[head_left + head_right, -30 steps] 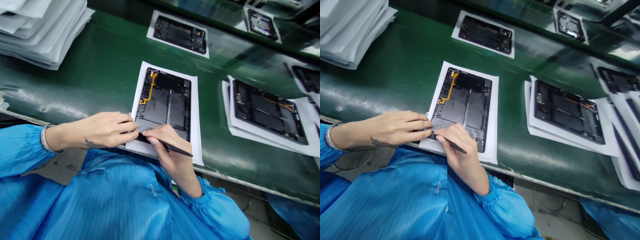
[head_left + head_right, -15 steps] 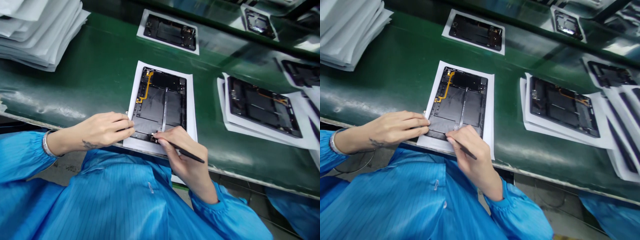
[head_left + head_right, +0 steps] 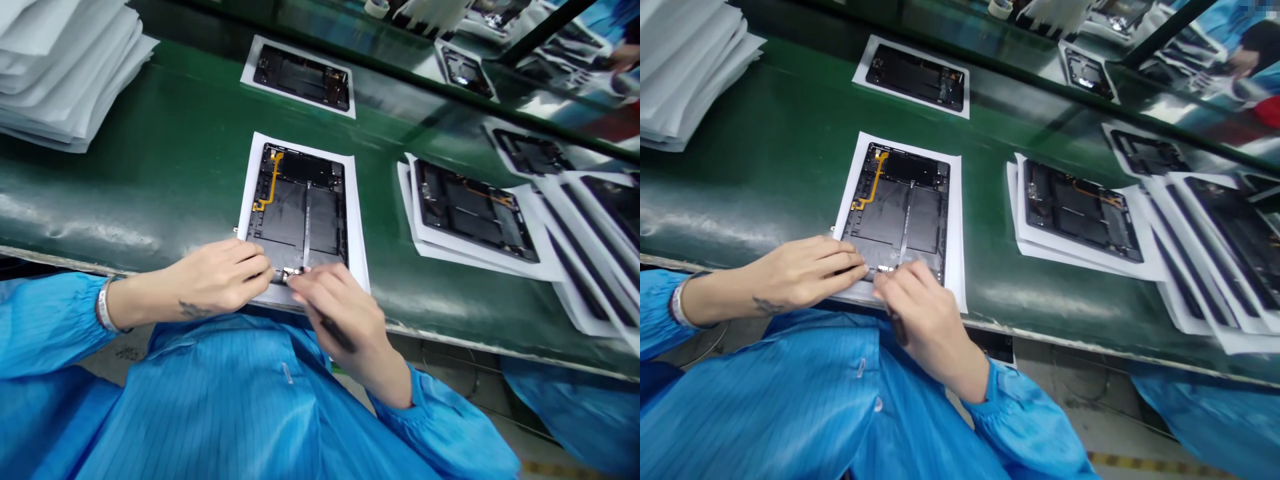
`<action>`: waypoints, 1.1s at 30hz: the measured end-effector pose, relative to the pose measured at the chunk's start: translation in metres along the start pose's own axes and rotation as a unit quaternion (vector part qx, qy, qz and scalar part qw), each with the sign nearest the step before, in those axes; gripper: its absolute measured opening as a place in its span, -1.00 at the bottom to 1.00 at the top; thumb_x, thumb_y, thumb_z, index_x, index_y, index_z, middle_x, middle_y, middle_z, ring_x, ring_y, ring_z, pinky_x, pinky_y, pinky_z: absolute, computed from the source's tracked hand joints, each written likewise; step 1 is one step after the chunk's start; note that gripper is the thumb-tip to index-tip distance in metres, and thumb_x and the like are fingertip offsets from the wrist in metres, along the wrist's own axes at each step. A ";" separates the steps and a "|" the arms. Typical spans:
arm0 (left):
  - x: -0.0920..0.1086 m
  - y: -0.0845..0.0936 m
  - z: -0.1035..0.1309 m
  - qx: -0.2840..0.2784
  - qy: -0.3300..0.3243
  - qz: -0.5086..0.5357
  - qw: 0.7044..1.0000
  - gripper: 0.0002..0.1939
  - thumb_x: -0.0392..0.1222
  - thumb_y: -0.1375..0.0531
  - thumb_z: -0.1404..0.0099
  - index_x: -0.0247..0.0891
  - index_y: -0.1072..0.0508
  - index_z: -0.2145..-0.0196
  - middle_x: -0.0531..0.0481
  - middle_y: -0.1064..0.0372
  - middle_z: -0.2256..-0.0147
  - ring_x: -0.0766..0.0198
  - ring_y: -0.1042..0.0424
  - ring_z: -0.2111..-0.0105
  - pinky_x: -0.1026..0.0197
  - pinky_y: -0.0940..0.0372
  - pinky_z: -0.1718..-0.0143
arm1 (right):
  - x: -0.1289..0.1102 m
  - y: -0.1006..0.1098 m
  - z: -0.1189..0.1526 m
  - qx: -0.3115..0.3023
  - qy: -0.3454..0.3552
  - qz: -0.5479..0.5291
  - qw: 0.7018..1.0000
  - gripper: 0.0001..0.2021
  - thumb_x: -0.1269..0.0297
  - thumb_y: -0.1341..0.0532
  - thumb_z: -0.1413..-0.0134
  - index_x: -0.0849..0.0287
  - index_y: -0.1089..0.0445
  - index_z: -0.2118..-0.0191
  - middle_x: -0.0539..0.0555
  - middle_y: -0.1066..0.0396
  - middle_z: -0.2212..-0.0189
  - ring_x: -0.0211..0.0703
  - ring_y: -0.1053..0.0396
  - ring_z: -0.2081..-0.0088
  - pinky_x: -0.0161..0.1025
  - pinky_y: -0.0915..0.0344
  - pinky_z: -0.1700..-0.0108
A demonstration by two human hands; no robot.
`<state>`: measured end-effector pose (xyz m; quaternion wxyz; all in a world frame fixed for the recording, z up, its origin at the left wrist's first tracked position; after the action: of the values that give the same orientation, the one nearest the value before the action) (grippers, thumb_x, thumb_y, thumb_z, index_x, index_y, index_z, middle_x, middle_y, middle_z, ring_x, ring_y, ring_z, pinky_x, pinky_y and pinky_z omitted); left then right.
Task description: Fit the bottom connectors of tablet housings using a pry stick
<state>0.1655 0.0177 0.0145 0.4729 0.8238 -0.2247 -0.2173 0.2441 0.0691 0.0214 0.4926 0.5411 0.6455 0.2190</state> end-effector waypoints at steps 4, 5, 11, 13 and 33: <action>0.003 -0.002 0.002 -0.004 -0.006 -0.011 1.000 -0.71 -0.37 0.02 -0.49 -0.42 -0.50 0.12 -0.21 -0.54 0.18 0.14 -0.52 0.16 0.15 -0.44 0.20 | -0.020 -0.008 -0.001 -0.054 0.078 0.111 0.989 -0.81 0.45 -0.10 -0.33 0.23 -0.46 0.12 0.11 -0.47 0.39 -0.07 -0.39 0.25 -0.15 -0.44 0.17; 0.002 -0.002 0.003 -0.005 -0.005 -0.010 1.000 -0.71 -0.37 0.03 -0.49 -0.42 -0.50 0.11 -0.21 -0.54 0.17 0.15 -0.51 0.15 0.15 -0.44 0.19 | -0.019 -0.007 -0.001 -0.050 0.078 0.101 0.991 -0.82 0.45 -0.10 -0.32 0.25 -0.45 0.12 0.12 -0.47 0.38 -0.07 -0.39 0.25 -0.15 -0.44 0.19; 0.001 0.000 0.003 0.003 0.002 0.007 1.000 -0.68 -0.39 0.06 -0.50 -0.42 -0.50 0.12 -0.20 -0.54 0.19 0.15 -0.51 0.17 0.15 -0.43 0.20 | 0.002 -0.002 0.004 -0.008 -0.010 0.011 1.000 -0.83 0.46 -0.14 -0.29 0.21 -0.42 0.07 0.13 -0.49 0.30 -0.09 -0.39 0.23 -0.16 -0.41 0.22; 0.002 0.000 0.003 0.004 0.003 0.015 1.000 -0.71 -0.39 0.04 -0.48 -0.42 -0.49 0.13 -0.20 -0.54 0.19 0.14 -0.52 0.17 0.14 -0.43 0.20 | 0.000 -0.003 0.005 -0.011 -0.001 0.009 1.000 -0.82 0.48 -0.15 -0.27 0.22 -0.43 0.07 0.14 -0.49 0.31 -0.08 -0.39 0.22 -0.14 -0.40 0.22; -0.138 -0.053 0.013 0.029 0.486 0.505 0.712 -0.43 0.01 -0.08 -0.45 -0.38 -0.19 -0.28 -0.39 -0.43 -0.03 0.16 -0.55 0.13 0.14 -0.50 0.21 | 0.060 0.012 0.029 0.254 -0.165 -0.258 0.917 -0.80 0.31 -0.15 -0.33 0.05 -0.55 0.14 0.06 -0.50 0.37 -0.09 -0.46 0.27 -0.13 -0.43 0.24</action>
<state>0.0559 0.1119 -0.0185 0.5318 0.5928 -0.3526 0.4915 0.2795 0.1211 -0.0045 0.4771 0.4909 0.7065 -0.1796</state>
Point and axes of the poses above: each hand's wrist, its own z-axis away from the middle knuckle, its own y-axis out of the back of the hand, x = y × z, the point moved 10 cm from there along -z, towards the middle knuckle
